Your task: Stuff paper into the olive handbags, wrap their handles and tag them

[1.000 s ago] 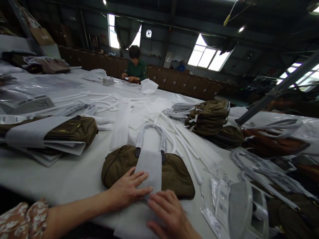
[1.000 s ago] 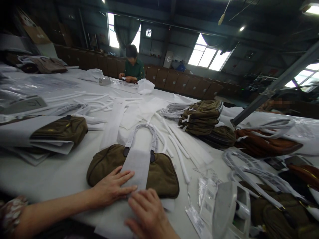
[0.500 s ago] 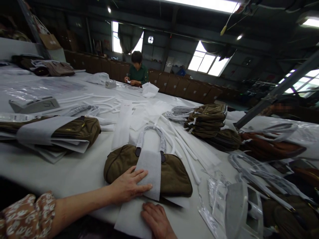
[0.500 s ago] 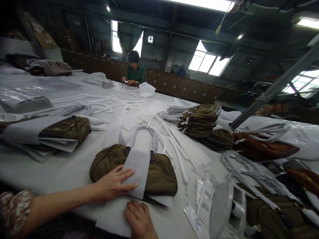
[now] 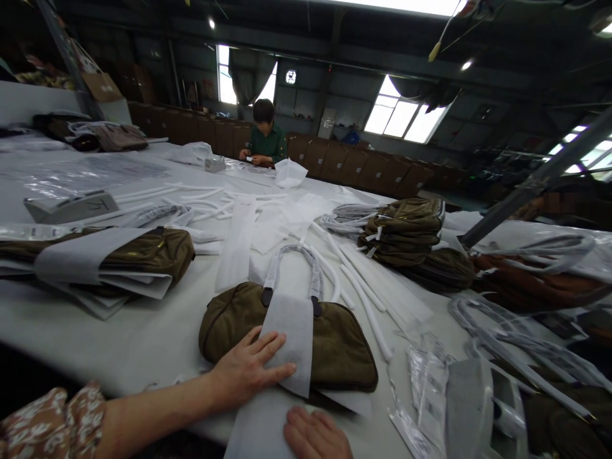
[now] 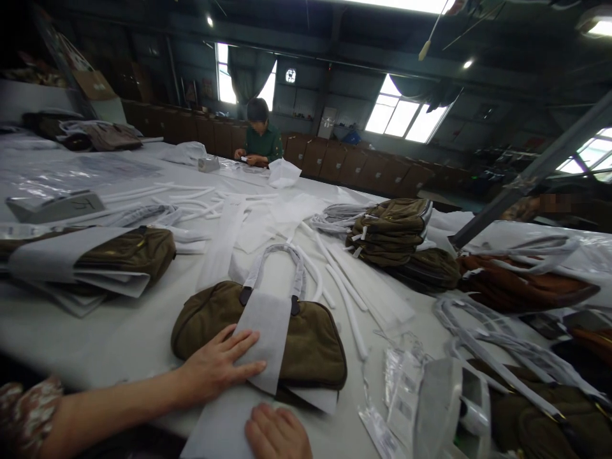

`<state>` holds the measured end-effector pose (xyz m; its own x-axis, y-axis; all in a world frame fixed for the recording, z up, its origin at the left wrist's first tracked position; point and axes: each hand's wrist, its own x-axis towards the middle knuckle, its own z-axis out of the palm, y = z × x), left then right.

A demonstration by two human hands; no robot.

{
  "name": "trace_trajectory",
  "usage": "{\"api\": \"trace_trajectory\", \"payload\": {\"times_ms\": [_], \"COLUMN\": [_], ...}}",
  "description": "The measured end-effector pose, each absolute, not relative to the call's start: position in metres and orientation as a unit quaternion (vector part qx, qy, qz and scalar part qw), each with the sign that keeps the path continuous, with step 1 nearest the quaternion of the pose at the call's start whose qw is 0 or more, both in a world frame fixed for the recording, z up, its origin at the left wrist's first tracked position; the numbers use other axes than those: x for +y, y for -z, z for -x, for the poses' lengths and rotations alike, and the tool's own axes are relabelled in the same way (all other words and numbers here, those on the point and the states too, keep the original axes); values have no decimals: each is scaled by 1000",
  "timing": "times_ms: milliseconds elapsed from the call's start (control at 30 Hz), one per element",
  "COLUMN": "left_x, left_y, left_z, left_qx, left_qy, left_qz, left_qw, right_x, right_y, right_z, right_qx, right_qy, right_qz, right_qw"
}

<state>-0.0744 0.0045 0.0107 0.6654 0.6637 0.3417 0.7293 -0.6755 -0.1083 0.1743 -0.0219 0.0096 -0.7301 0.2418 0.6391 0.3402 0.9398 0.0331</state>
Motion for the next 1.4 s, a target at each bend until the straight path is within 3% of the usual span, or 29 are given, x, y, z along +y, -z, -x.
{"api": "trace_trajectory", "payload": {"times_ms": [200,433,533,667,867,1000,1133,1267,1333,1400], "left_x": [0,-26,-32,-20,4,6,9,10,6,-3], "left_y": [-13,-25,-18,-9,-26,-30,-26,-24,-24,-24], "left_z": [69,81,79,67,58,56,54,57,58,58], "left_qx": [-409,-426,-425,-545,-665,-680,-677,-668,-649,-595], "left_qy": [120,184,226,287,206,173,189,227,278,325], "left_qz": [899,885,876,784,704,696,695,688,698,735], "left_qw": [101,-36,-23,-76,-140,-152,-154,-169,-118,1], "right_x": [15,22,23,23,22,17,13,15,17,18], "right_y": [-33,-22,-19,-21,-21,-26,-30,-21,-15,-12], "right_z": [-167,-166,-164,-159,-151,-147,-143,-143,-145,-147], "right_qx": [-908,-868,-852,-837,-803,-788,-880,-911,-912,-910], "right_qy": [0,-67,-71,-75,-32,106,150,137,129,118], "right_qz": [243,305,327,363,456,448,336,338,347,346], "right_qw": [341,387,403,402,383,409,299,190,180,193]}}
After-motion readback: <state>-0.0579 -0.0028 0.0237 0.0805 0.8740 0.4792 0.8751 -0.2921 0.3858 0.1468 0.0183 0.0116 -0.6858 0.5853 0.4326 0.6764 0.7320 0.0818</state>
